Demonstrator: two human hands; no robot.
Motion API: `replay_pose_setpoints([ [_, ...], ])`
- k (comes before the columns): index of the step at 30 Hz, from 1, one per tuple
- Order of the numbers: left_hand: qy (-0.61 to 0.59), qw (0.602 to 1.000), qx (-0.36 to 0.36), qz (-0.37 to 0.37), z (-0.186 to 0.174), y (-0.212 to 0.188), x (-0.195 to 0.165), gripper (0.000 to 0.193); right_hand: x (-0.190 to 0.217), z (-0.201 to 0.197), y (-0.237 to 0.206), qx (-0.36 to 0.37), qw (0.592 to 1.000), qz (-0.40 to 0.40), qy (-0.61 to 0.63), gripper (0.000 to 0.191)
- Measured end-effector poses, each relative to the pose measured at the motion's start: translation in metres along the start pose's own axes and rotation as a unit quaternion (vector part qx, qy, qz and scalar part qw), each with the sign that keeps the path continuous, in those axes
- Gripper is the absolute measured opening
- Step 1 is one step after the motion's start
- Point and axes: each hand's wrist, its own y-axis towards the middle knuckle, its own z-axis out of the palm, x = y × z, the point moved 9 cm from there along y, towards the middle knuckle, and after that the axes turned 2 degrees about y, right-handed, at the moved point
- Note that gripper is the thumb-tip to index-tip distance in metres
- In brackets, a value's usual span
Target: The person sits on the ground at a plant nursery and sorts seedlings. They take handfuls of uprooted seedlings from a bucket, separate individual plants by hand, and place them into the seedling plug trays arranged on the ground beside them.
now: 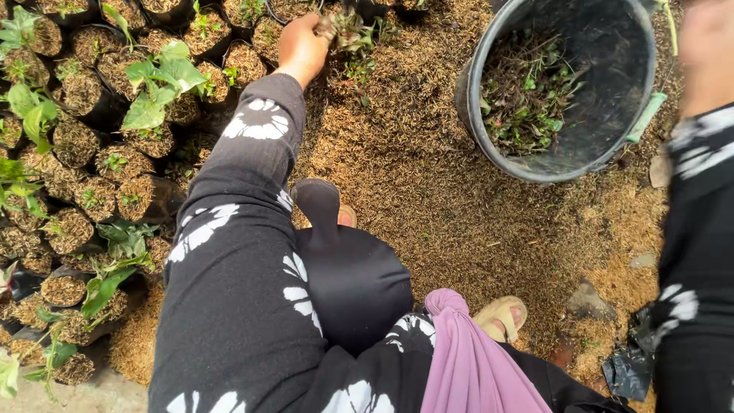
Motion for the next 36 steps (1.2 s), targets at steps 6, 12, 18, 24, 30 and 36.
replay_pose_setpoints([
  [6,-0.199,0.976,-0.08,0.049,-0.016,0.001,-0.002,0.021,-0.07,0.112,-0.084,0.137,0.983,0.116,0.03,0.006],
  [12,-0.343,0.932,-0.009,0.112,0.0,-0.014,-0.048,0.021,-0.107,0.2,-0.121,0.149,0.97,0.189,0.038,0.013],
  [18,-0.393,0.904,0.072,0.152,0.042,-0.031,-0.093,0.016,-0.126,0.232,-0.125,0.159,0.961,0.22,0.051,0.011],
  [24,-0.402,0.911,0.032,0.087,0.056,-0.024,-0.069,0.016,-0.143,0.211,-0.126,0.13,0.961,0.243,0.017,0.007],
  [30,-0.445,0.892,0.037,0.064,0.053,-0.028,-0.057,0.018,-0.143,0.213,-0.135,0.127,0.956,0.263,0.029,0.008],
  [36,-0.412,0.902,0.115,0.046,0.076,-0.043,-0.069,0.02,-0.174,0.224,-0.147,0.141,0.941,0.304,-0.035,0.01],
])
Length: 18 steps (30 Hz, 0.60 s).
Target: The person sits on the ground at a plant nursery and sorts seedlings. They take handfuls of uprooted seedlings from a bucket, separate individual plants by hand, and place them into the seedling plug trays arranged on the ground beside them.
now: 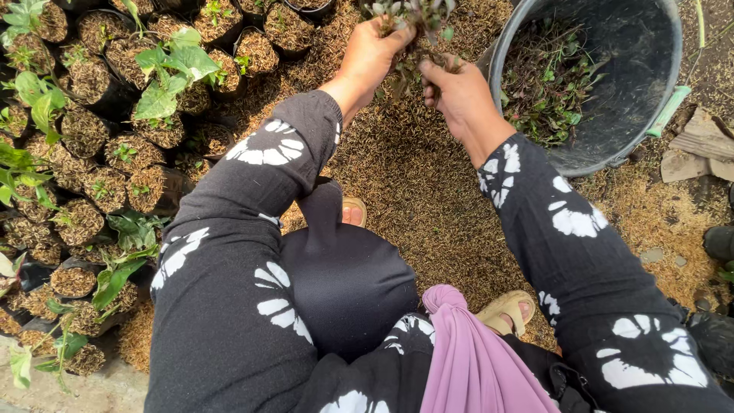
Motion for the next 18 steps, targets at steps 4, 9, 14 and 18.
replay_pose_setpoints([
  [4,0.026,0.996,-0.076,0.027,-0.029,0.009,-0.003,0.018,-0.02,-0.01,0.005,0.013,1.0,0.02,-0.004,0.012],
  [9,-0.004,0.993,-0.103,0.062,-0.058,0.01,-0.001,0.018,-0.01,-0.014,0.0,0.016,0.986,-0.023,-0.163,0.028],
  [14,0.031,0.998,-0.035,0.039,-0.037,0.001,-0.002,0.016,0.037,-0.004,-0.008,-0.004,0.972,-0.139,-0.19,0.055],
  [18,0.078,0.995,0.034,0.061,-0.002,-0.007,-0.026,0.019,0.042,0.001,-0.001,0.042,0.981,-0.16,-0.1,0.049],
])
